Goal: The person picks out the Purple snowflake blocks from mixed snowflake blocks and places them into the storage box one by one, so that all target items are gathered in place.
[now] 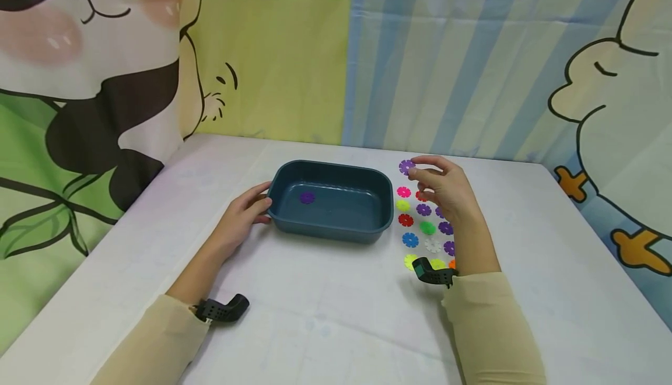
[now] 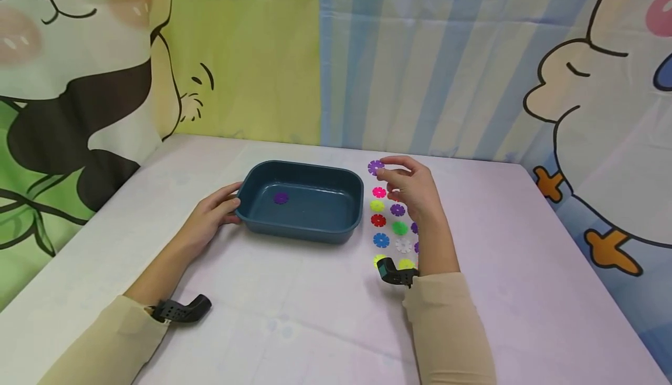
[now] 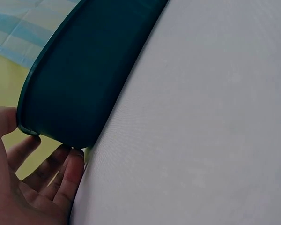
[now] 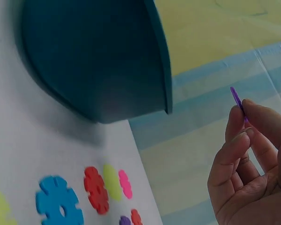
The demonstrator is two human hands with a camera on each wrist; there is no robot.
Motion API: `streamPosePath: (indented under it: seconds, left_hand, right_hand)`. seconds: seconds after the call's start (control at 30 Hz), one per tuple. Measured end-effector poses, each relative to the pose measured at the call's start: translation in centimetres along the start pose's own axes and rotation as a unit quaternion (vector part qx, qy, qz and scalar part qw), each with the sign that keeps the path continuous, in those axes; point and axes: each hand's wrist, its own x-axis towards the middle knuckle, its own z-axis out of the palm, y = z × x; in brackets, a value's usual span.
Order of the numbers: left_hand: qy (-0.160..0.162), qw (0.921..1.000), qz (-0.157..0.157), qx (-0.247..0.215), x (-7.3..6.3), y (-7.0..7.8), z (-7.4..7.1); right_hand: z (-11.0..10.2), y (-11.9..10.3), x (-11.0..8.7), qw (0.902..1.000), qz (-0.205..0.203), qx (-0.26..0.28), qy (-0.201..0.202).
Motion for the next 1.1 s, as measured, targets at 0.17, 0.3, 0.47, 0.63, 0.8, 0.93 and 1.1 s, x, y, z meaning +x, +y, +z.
streamPosePath:
  seconds: [0.17,0.3,0.47,0.63,0.8,0.93,1.1]
  left_hand:
    - [0.001,1.0,0.007,-0.006,0.0,0.0,0.1]
    - [0.001,1.0,0.006,-0.005,0.0,0.1,0.1]
    - [0.002,1.0,0.002,-0.003,0.1,0.0,0.1]
    - [0.002,1.0,0.004,-0.005,-0.1,0.1,0.0]
    - [0.001,1.0,0.007,-0.003,-0.1,0.1,0.0]
    - [0.0,0.9999,0.009,-0.005,-0.1,0.0,0.0]
    - [-0.002,1.0,0.006,-0.007,0.0,0.0,0.0]
  right_hand:
    - [1.2,0.1,0.4,0.9999,-0.007,-0.009,-0.007]
    - [2.2,0.0,0.6,0.9999,-0.011,-0.006,-0.004]
    - [3.7,-0.4,0.8,0.9999,-0.009,0.005,-0.008]
    - [5.0,-0.4,1.1,0.9994,-0.013,0.016,-0.027]
    - [6.4,-0.5,1.3,0.999,-0.011,0.022,-0.038]
    - [7.4,-0.8,1.3,0.9982,-0.01,0.033,-0.05]
    - [8.5,-1.2,1.3,0.9972,-0.019,0.04,-0.06]
